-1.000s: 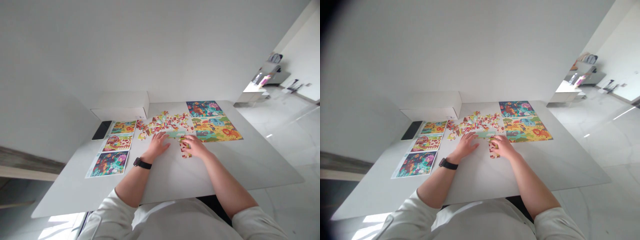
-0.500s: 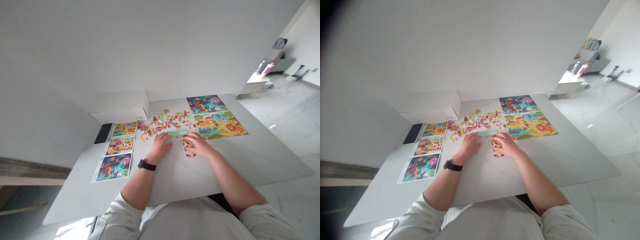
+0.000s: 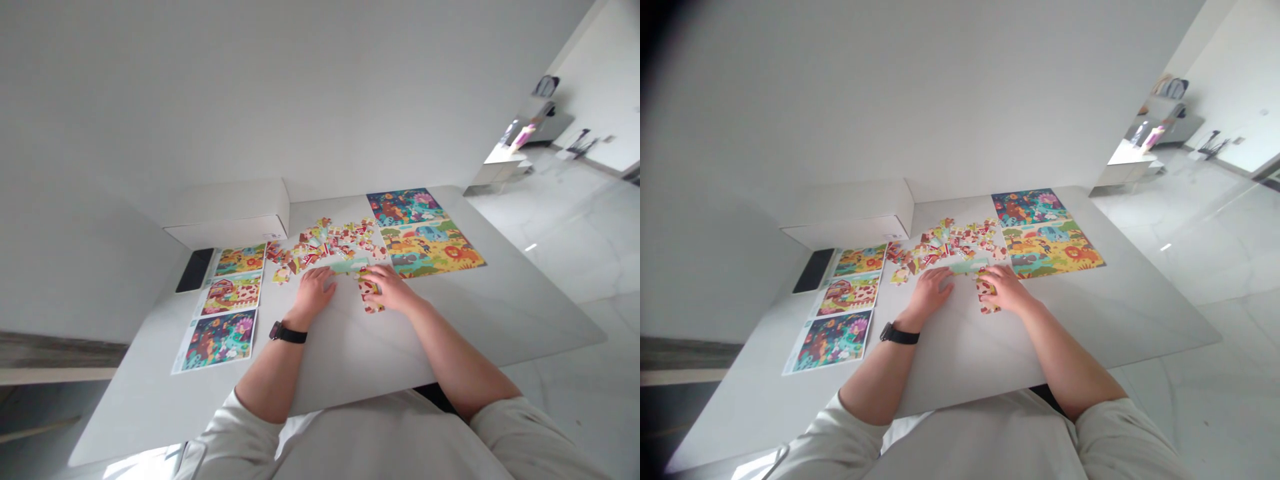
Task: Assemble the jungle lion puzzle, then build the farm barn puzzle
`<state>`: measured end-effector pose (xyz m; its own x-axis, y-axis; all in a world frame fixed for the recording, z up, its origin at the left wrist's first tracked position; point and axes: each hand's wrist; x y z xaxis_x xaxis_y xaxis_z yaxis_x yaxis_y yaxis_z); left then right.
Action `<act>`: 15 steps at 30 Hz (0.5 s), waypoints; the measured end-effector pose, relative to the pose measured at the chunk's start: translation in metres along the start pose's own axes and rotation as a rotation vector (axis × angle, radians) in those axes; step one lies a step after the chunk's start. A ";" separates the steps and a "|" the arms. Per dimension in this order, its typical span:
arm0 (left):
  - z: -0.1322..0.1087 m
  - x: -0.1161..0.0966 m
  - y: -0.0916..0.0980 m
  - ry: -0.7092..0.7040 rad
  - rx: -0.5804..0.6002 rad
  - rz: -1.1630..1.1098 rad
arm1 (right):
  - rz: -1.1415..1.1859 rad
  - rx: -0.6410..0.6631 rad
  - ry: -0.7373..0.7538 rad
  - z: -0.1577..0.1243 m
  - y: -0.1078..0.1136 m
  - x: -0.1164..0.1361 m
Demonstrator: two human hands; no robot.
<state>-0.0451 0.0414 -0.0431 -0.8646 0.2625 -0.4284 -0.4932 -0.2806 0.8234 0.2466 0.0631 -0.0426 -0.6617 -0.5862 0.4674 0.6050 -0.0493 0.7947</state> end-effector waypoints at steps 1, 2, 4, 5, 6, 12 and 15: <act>0.000 0.001 0.000 -0.001 0.000 -0.006 | 0.001 -0.001 0.000 0.000 0.000 0.000; 0.000 0.002 -0.001 -0.002 -0.005 -0.012 | 0.005 -0.004 0.000 0.000 -0.001 0.000; 0.000 0.003 -0.001 -0.004 -0.034 -0.031 | 0.023 -0.025 -0.005 0.000 -0.002 -0.001; 0.001 0.004 -0.001 -0.006 -0.061 -0.047 | 0.036 -0.049 -0.011 0.000 -0.002 -0.003; 0.001 0.005 -0.001 -0.008 -0.097 -0.070 | 0.049 -0.084 -0.022 0.000 -0.001 -0.005; 0.003 0.004 0.003 0.120 -0.284 -0.236 | 0.094 -0.412 -0.147 0.005 0.003 -0.021; 0.003 0.001 0.006 0.219 -0.266 -0.277 | 0.126 -0.493 -0.217 0.006 0.005 -0.025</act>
<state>-0.0486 0.0430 -0.0377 -0.6819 0.1673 -0.7121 -0.6921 -0.4625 0.5541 0.2634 0.0825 -0.0484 -0.6150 -0.4344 0.6581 0.7868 -0.3930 0.4759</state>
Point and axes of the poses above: each hand's wrist, its own z-axis towards the middle knuckle, its own y-axis out of the back of the hand, x = y × z, and after that the axes turned 13 degrees about -x, right-handed
